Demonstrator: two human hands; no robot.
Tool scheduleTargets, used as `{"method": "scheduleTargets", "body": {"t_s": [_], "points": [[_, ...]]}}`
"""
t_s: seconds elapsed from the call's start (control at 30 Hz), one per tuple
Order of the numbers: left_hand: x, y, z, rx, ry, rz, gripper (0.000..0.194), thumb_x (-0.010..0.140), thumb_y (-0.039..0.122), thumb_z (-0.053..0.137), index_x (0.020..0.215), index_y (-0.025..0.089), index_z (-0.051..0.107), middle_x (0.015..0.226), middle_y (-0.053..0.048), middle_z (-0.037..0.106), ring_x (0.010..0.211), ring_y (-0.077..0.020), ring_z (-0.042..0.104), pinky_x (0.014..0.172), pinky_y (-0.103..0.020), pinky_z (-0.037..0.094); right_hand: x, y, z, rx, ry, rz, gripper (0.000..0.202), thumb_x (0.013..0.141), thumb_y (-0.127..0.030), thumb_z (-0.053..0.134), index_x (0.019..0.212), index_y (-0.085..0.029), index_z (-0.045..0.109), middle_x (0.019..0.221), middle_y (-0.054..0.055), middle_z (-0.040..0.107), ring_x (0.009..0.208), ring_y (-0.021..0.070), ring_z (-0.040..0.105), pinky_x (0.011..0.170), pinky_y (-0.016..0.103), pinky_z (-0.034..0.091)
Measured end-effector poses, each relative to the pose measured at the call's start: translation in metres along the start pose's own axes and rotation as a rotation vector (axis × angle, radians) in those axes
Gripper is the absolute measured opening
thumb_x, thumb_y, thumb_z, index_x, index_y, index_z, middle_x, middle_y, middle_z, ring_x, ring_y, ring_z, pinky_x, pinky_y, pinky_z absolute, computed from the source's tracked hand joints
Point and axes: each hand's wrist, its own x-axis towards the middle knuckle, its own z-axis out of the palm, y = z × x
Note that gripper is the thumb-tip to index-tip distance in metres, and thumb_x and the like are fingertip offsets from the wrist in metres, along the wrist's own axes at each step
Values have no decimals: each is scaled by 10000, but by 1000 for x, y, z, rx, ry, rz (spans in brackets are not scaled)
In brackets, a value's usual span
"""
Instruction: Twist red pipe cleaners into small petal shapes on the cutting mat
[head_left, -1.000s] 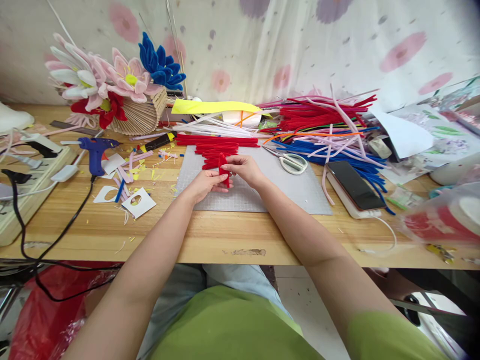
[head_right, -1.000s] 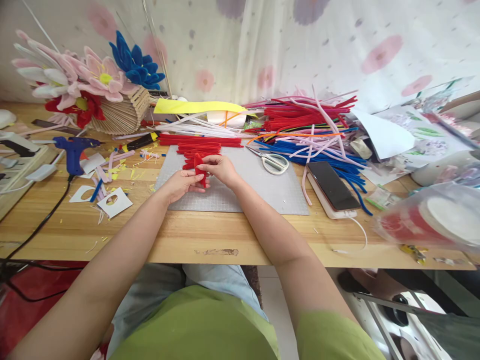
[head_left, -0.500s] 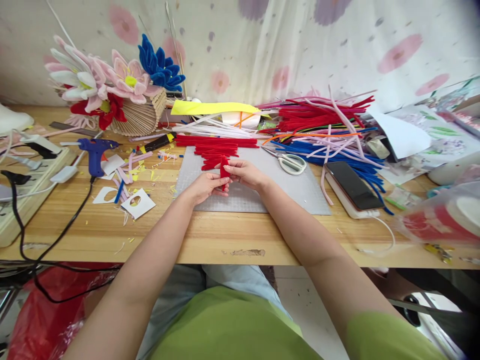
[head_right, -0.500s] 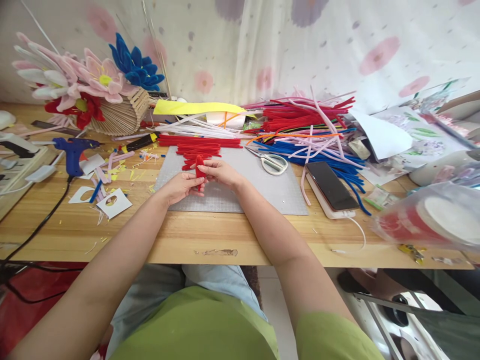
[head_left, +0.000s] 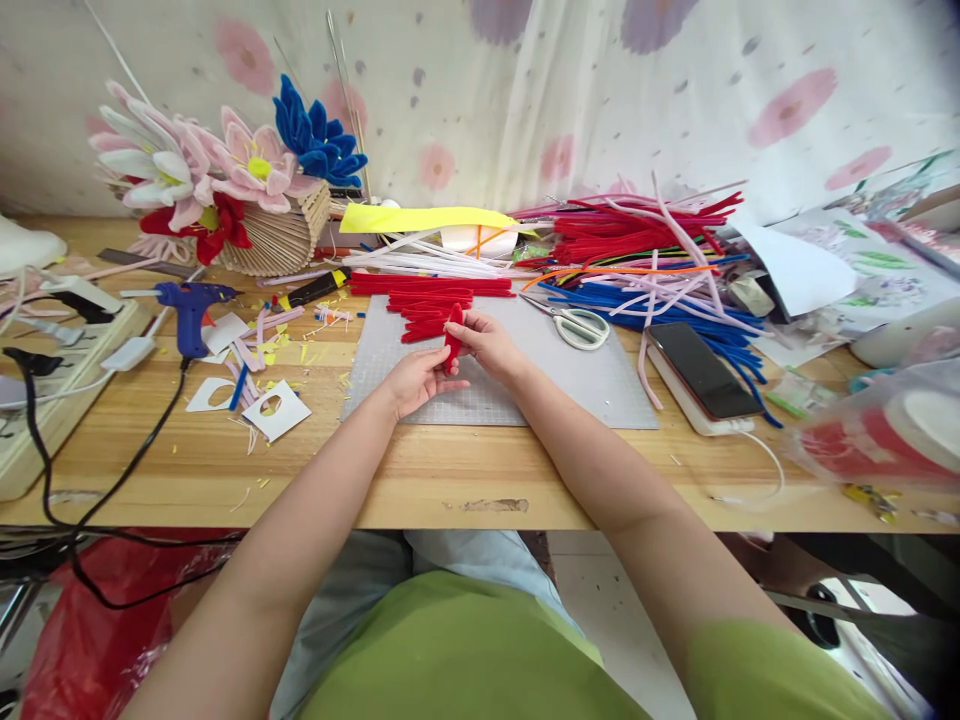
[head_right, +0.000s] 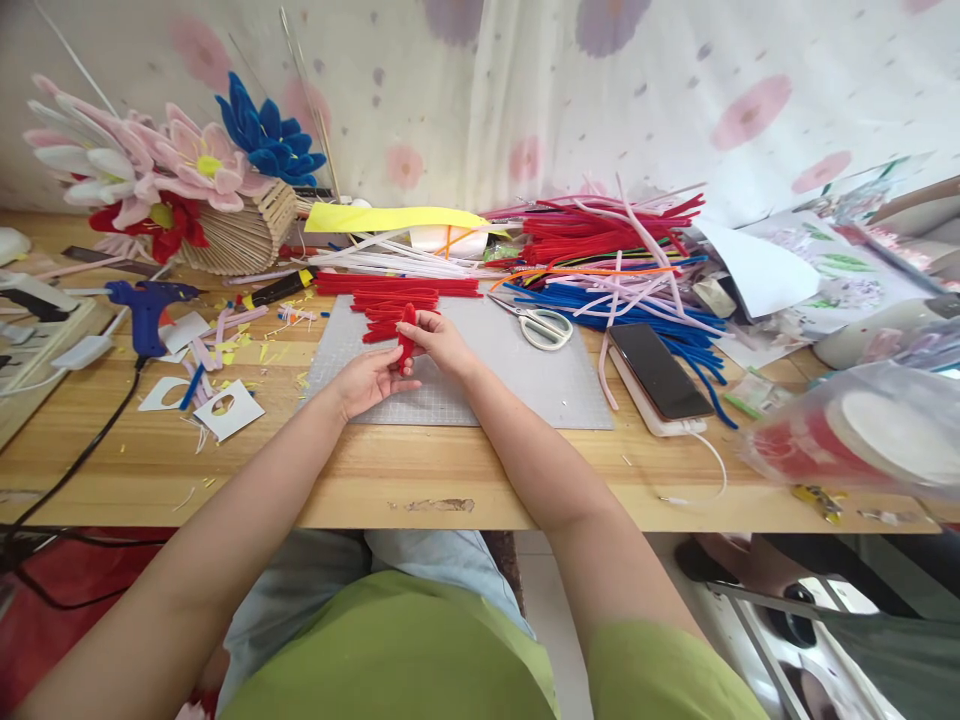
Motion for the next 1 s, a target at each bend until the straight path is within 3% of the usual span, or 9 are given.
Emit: {"method": "scheduleTargets", "body": {"t_s": [0.2, 0.47, 0.73, 1.0], "points": [[0, 6, 1, 37, 31, -79, 184, 861, 103, 480, 773, 78, 640, 619, -19, 602, 588, -71, 589, 655, -239, 569, -2, -4, 3, -3, -9, 12, 334, 652, -417, 717, 720, -162, 511, 548, -71, 523, 438, 36, 452, 434, 171, 374], [-1, 9, 4, 25, 77, -103, 193, 853, 99, 495, 750, 87, 658, 638, -50, 670, 603, -105, 647, 647, -245, 558, -7, -12, -13, 148, -273, 251, 282, 654, -347, 736, 759, -118, 609, 587, -29, 573, 523, 52, 506, 517, 184, 415], [3, 12, -1, 8, 39, -137, 173, 849, 119, 514, 766, 97, 664, 657, -46, 680, 625, -102, 653, 684, -250, 558, -6, -10, -6, 206, -187, 235, 253, 625, -305, 753, 682, -118, 592, 545, -45, 540, 489, 40, 485, 488, 174, 389], [5, 10, 1, 92, 62, 25, 132, 826, 181, 555, 810, 91, 651, 746, -57, 667, 659, -110, 636, 600, -245, 559, -1, -7, -9, 14, -119, 157, 288, 661, -370, 705, 651, -137, 535, 506, -38, 544, 460, 57, 487, 474, 196, 352]]}}
